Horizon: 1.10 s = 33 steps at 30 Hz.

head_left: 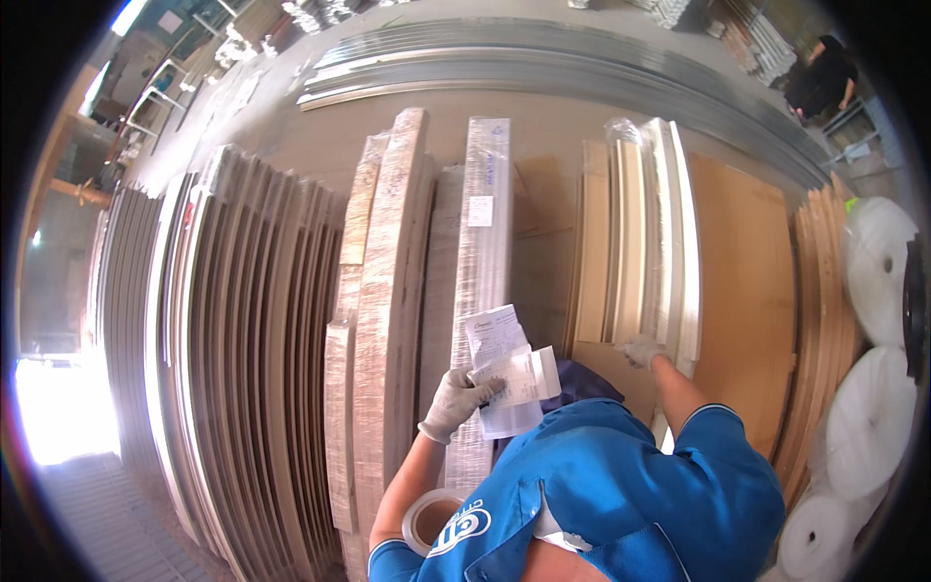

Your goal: The person retrieves a bundle of wooden planks, then uses a strap and a tensioning tool to secure the bundle. The person repeatedly tightens the strap around the planks and adjusts the bundle to ensure it is held firmly.

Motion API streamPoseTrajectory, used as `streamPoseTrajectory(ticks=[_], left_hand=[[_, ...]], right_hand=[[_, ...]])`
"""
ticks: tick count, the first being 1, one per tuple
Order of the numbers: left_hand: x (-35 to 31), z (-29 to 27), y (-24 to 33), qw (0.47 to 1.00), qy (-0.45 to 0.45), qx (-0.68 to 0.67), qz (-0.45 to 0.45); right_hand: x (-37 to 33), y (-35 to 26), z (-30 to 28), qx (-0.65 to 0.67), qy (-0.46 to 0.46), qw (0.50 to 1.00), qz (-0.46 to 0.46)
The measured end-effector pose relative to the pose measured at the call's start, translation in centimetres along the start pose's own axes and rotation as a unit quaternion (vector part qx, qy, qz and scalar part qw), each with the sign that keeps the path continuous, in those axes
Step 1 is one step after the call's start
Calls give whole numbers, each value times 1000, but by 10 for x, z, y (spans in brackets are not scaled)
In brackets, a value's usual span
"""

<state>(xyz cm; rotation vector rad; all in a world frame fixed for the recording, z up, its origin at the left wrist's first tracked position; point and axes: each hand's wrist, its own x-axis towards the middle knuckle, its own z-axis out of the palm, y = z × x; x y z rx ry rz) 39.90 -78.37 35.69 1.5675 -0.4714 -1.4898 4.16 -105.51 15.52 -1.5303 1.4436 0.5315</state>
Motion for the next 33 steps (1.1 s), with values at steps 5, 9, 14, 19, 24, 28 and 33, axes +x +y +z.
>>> streamPoseTrajectory(ticks=[5,9,14,19,24,28,33], left_hand=[[61,-2,23,999,-37,-3,34],[151,4,78,992,-71,94,53],[281,60,193,978,-168,98,70],[345,87,267,955,-251,134,82],[400,111,326,935,-291,197,52],[456,122,371,921,-326,207,53],[535,107,421,922,-322,192,94]], right_hand=[[5,31,-21,-33,-2,998,52],[36,42,-49,26,-7,995,98],[84,25,-137,140,60,980,127],[95,-4,-203,292,169,933,124],[105,-23,-230,273,176,933,153],[126,-38,-241,246,152,949,128],[172,-70,-282,64,123,982,131]])
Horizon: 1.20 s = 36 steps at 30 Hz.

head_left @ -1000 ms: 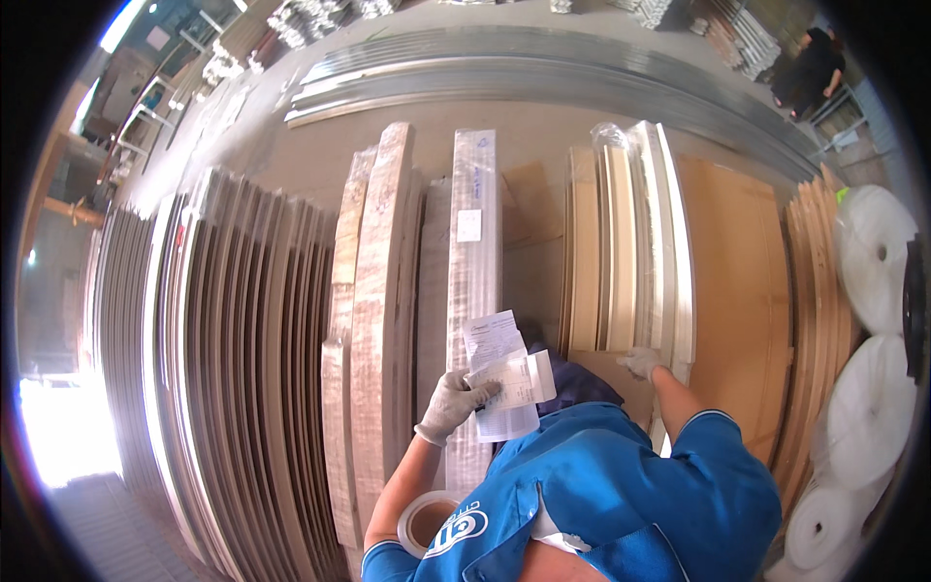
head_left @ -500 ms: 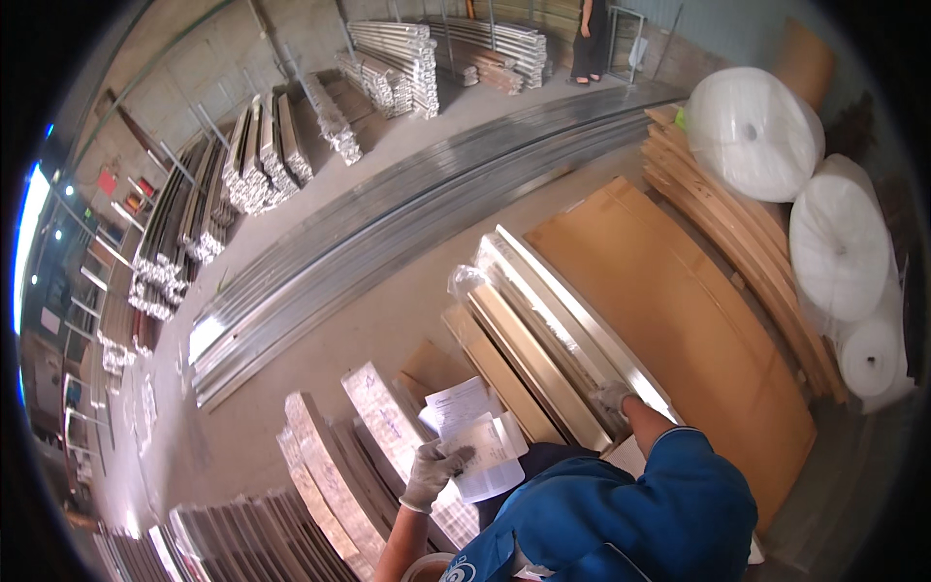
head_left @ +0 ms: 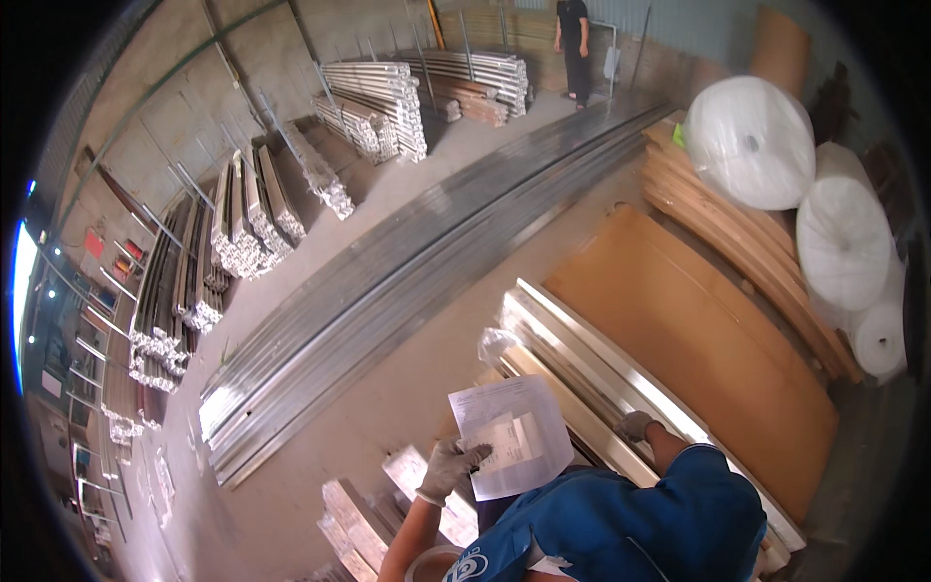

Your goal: The person retrieves a bundle of wooden planks, then uses a strap and a tensioning tool to secure the bundle. The person repeatedly tightens the strap around the planks and adjusts the bundle to ensure it is held firmly.

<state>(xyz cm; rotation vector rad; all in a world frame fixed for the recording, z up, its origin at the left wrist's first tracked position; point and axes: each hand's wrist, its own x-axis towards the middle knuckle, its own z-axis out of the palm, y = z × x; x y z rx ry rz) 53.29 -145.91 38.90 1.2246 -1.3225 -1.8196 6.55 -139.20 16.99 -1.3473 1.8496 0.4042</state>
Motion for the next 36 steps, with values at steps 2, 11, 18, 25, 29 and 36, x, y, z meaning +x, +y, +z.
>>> streamPoseTrajectory(ticks=[2,11,18,25,29,36], left_hand=[[17,-33,10,1000,4,-17,-4],[43,-129,46,1000,-11,-1,-25],[40,-185,70,997,53,-44,22],[55,-240,84,991,119,-28,46],[85,-273,98,982,155,-89,63],[189,-345,154,973,197,-101,59]], right_hand=[[13,-22,-19,-22,-5,997,-72],[55,-155,-75,137,7,990,0],[85,-243,-108,123,-39,992,-8],[170,-398,-123,356,-129,921,-91],[202,-505,-119,403,-382,820,-140],[235,-626,-191,567,-502,650,-66]])
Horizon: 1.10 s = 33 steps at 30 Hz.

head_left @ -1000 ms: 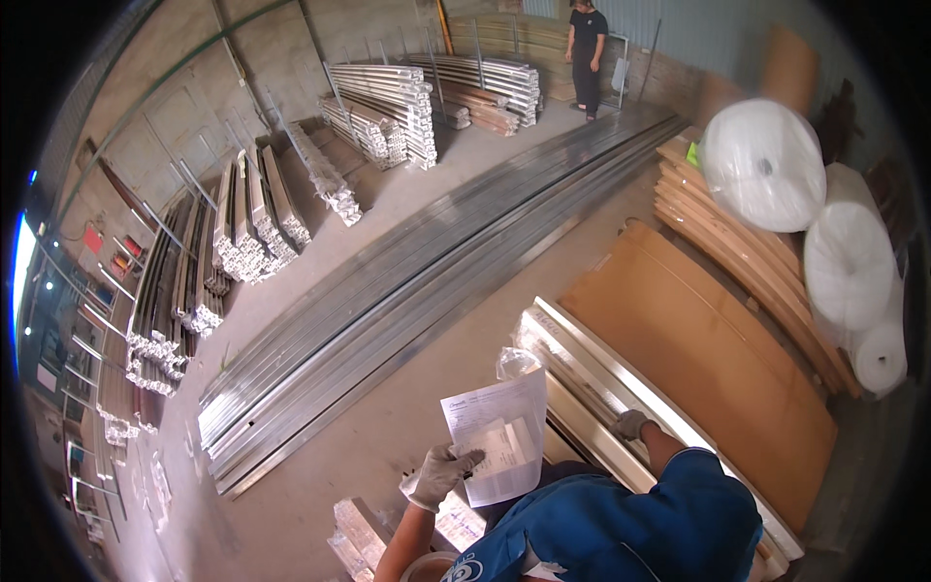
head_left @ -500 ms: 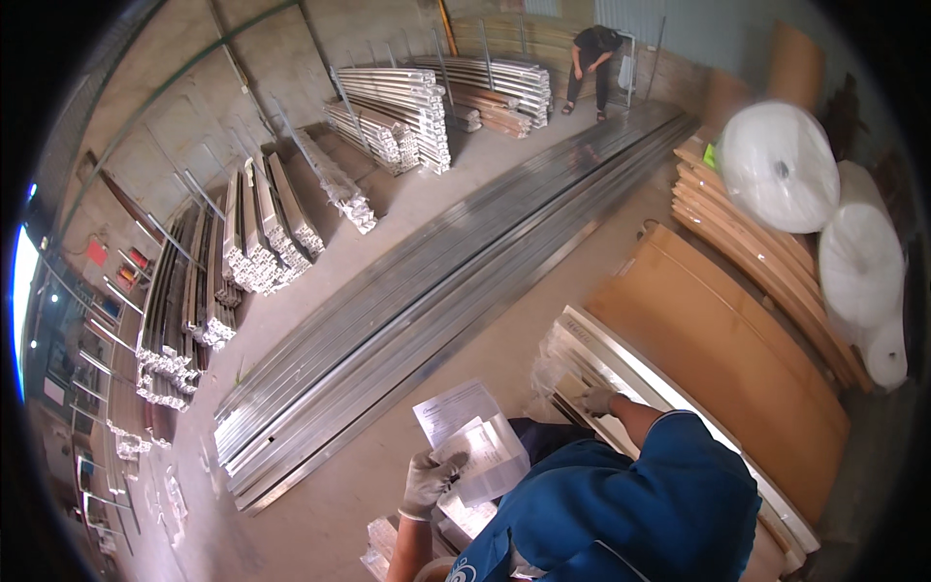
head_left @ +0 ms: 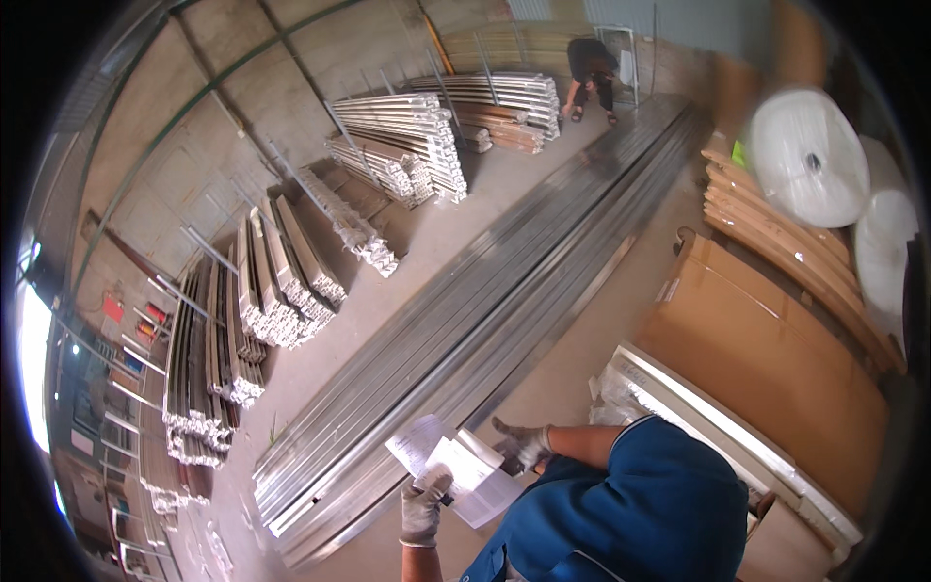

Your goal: The person retrieves a bundle of wooden planks, then uses a strap and a tensioning tool to secure the bundle. The person repeatedly tightens the strap around the planks and adjusts the bundle to ensure it is held firmly.

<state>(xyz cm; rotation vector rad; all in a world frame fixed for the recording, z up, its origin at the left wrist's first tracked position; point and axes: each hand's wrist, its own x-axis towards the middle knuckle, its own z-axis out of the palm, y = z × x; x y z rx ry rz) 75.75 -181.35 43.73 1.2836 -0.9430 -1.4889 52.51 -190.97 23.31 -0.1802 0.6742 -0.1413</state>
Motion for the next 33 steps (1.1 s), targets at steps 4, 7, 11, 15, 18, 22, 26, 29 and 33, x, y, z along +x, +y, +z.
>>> streamPoseTrajectory(ticks=[4,7,11,15,18,22,26,29,33], left_hand=[[67,-5,22,999,-22,32,1],[94,-6,28,999,-20,28,-21],[126,-5,38,999,-37,30,-19],[153,-7,54,995,-78,42,-37],[164,-11,64,992,-111,51,-36],[167,-18,70,993,-103,36,-47],[168,-24,70,994,-78,37,-66],[171,-26,69,993,-94,63,-36],[172,-26,71,993,-79,72,-40]], right_hand=[[-12,-91,-18,-120,9,990,-70],[-10,-125,-27,-139,74,984,-87],[8,-136,-32,-165,102,974,-116],[43,-127,-31,-61,42,991,-112],[63,-123,-26,52,-6,991,-127],[71,-129,-15,183,-55,964,-185],[52,-148,-14,240,-58,934,-260],[21,-156,-27,197,-10,929,-312],[-32,-158,-58,44,63,922,-379]])
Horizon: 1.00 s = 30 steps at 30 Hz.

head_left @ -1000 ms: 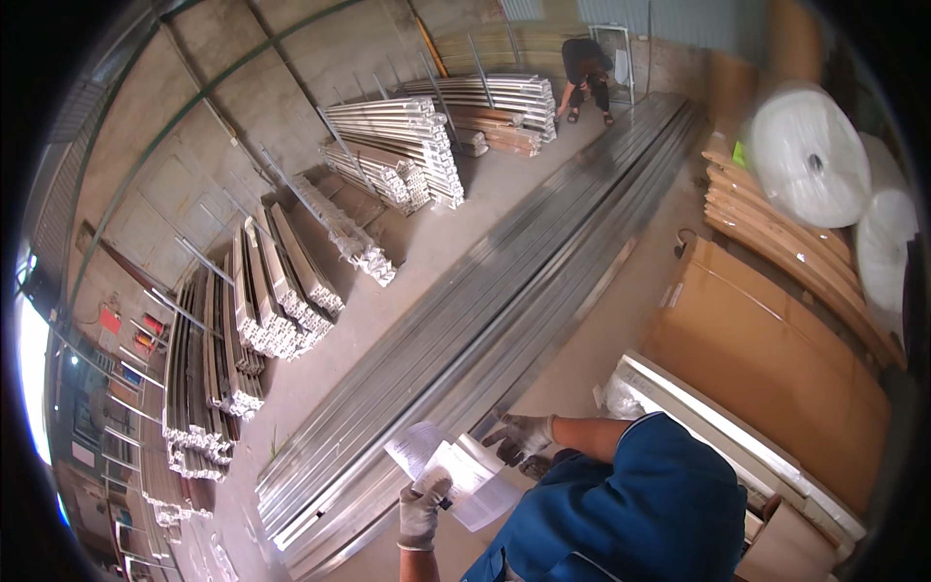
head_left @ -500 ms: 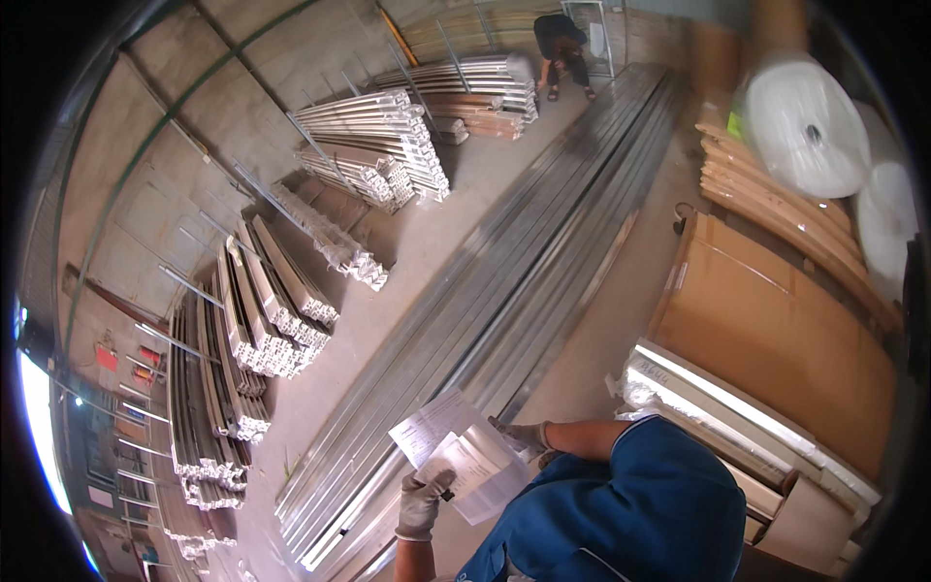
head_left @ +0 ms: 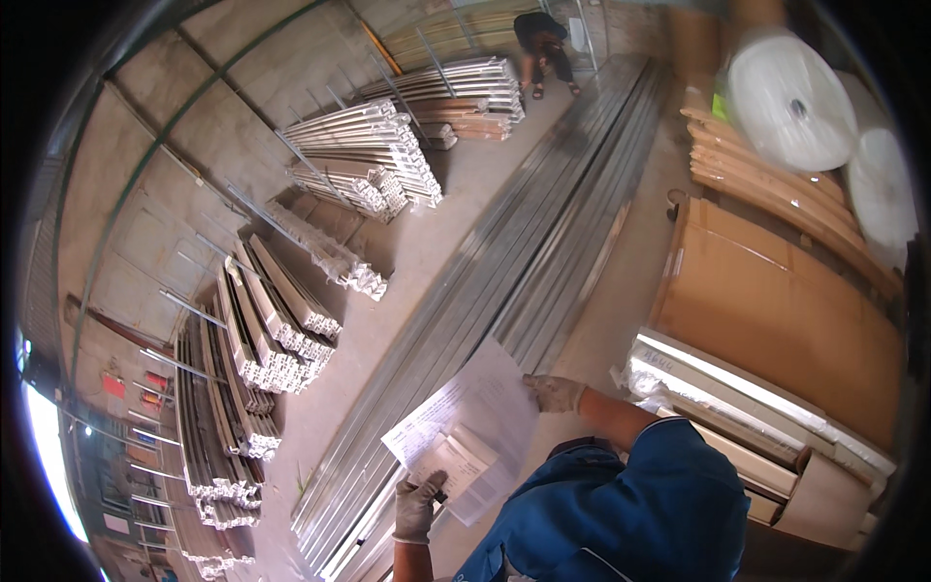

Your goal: The person retrieves a bundle of wooden planks, then uses a strap and a tensioning tool to secure the bundle. The person repeatedly tightens the strap around the planks and adjusts the bundle to ensure it is held firmly.

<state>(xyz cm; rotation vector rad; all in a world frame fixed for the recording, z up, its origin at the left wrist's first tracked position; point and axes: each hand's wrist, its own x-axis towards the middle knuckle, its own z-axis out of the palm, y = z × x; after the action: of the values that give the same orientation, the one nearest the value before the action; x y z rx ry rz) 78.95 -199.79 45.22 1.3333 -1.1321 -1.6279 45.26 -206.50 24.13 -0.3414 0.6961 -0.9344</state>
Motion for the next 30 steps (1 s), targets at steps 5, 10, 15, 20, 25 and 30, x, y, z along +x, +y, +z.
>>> streamPoseTrajectory(ticks=[5,10,15,20,25,30], left_hand=[[-1,5,1,1000,-9,-14,10],[3,15,0,1000,-9,10,-7],[5,23,2,998,1,49,-28],[10,26,2,999,-22,39,-17],[21,24,-3,996,-22,-70,-58],[31,24,-11,993,-74,-88,-39]], right_hand=[[-29,-40,-18,-163,5,987,1],[-56,-60,-4,-160,37,986,-7],[-65,-76,1,-119,-13,990,-78],[-60,-88,6,-127,-1,984,-128],[-70,-107,21,-150,37,973,-169],[-74,-121,32,-164,54,968,-182]])
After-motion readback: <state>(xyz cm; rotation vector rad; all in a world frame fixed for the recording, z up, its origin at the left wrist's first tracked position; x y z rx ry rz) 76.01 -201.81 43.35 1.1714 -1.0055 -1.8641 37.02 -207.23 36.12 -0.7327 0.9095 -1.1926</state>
